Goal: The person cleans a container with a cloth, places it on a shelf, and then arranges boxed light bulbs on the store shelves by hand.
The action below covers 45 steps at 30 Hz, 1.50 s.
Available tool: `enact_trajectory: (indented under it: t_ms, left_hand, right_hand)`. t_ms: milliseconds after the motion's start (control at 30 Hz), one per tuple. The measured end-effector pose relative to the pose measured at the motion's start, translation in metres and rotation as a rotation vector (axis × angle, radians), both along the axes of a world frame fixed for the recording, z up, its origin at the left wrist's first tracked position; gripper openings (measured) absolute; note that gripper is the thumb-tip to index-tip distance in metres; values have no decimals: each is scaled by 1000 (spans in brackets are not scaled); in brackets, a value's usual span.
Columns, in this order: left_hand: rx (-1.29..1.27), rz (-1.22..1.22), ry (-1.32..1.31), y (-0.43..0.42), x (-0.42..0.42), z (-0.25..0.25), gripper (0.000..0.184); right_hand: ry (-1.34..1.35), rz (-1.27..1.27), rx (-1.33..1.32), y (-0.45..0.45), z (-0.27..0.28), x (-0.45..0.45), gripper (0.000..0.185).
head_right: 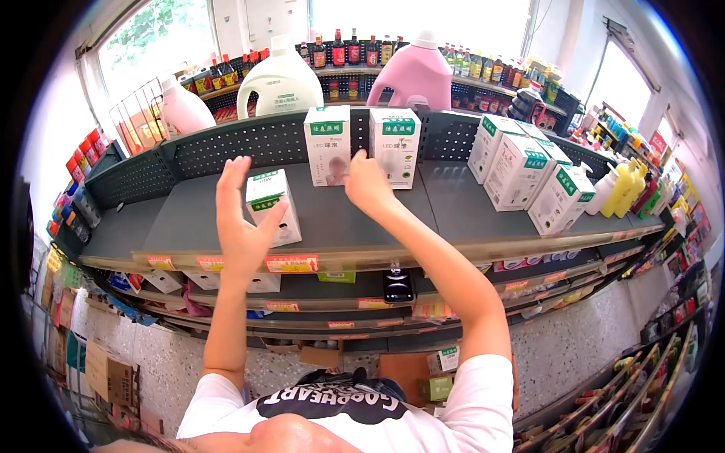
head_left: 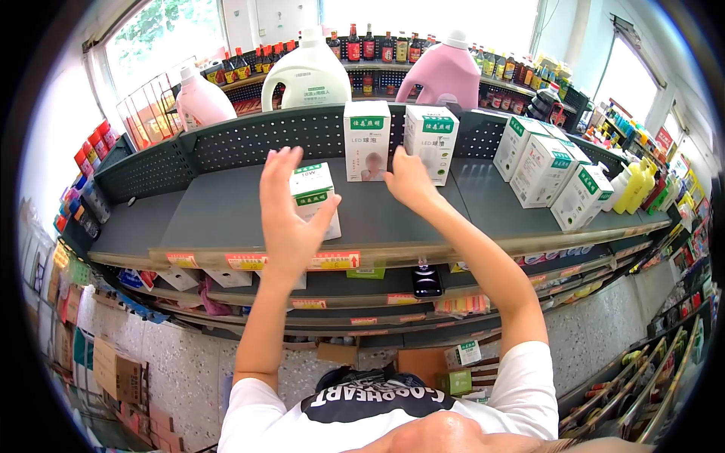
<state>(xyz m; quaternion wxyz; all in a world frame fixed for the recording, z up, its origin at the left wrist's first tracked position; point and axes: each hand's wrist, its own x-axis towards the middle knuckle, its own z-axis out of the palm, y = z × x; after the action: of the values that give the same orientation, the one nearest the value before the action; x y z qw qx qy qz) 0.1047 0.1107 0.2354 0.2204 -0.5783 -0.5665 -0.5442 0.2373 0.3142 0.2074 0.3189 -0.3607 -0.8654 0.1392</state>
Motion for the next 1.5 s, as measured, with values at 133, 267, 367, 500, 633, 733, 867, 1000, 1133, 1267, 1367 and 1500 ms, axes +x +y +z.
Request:
enact_trajectory:
  t_ms: [133,267,367,500,633,733,867,1000,1133,1267,1367,1500]
  left_hand:
    - [-339,-238,-346,-6,-49,-22,109]
    - [-511,-409,-565,7,-59,-34,117]
    - [-522,-459,-645,8,-62,-30,90]
    - [-387,-608,-786,0,-90,-20,70]
    - [-333,-465,-717,-26,-147,-1,68]
    - [-311,-306,-675,-47,-202,6,69]
    - [-269,-80,-659,-71,-276,-3,75]
    - [-180,133,-657,-101,-341,-13,78]
    - [-141,335,-604,-135,-406,-32,79]
    - [-196,489,-635,-153,-438,-55,82]
    - [-188,466,-629,-157,-461,-78,78]
    - [-294,466,-617,-152,-467,-89,59]
  right_hand:
    - [-26,115,-33,-31,17,26,28]
    - [162,263,-123,-49,14,33,28]
    - [186,250,-33,-51,9,43,30]
    - [301,206,-37,-48,10,63,27]
    - [327,105,-35,-46,13,88,25]
    - [346,66,-43,-41,10,106,24]
    - [345,37,-95,-37,8,121,23]
    - [338,25,-120,-31,-2,132,23]
    - [359,14,-141,-27,-5,139,23]
    - [331,-11,-139,-33,-2,137,23]
    - [344,15,-136,-31,-10,136,23]
    - [368,13,-90,-23,-20,142,22]
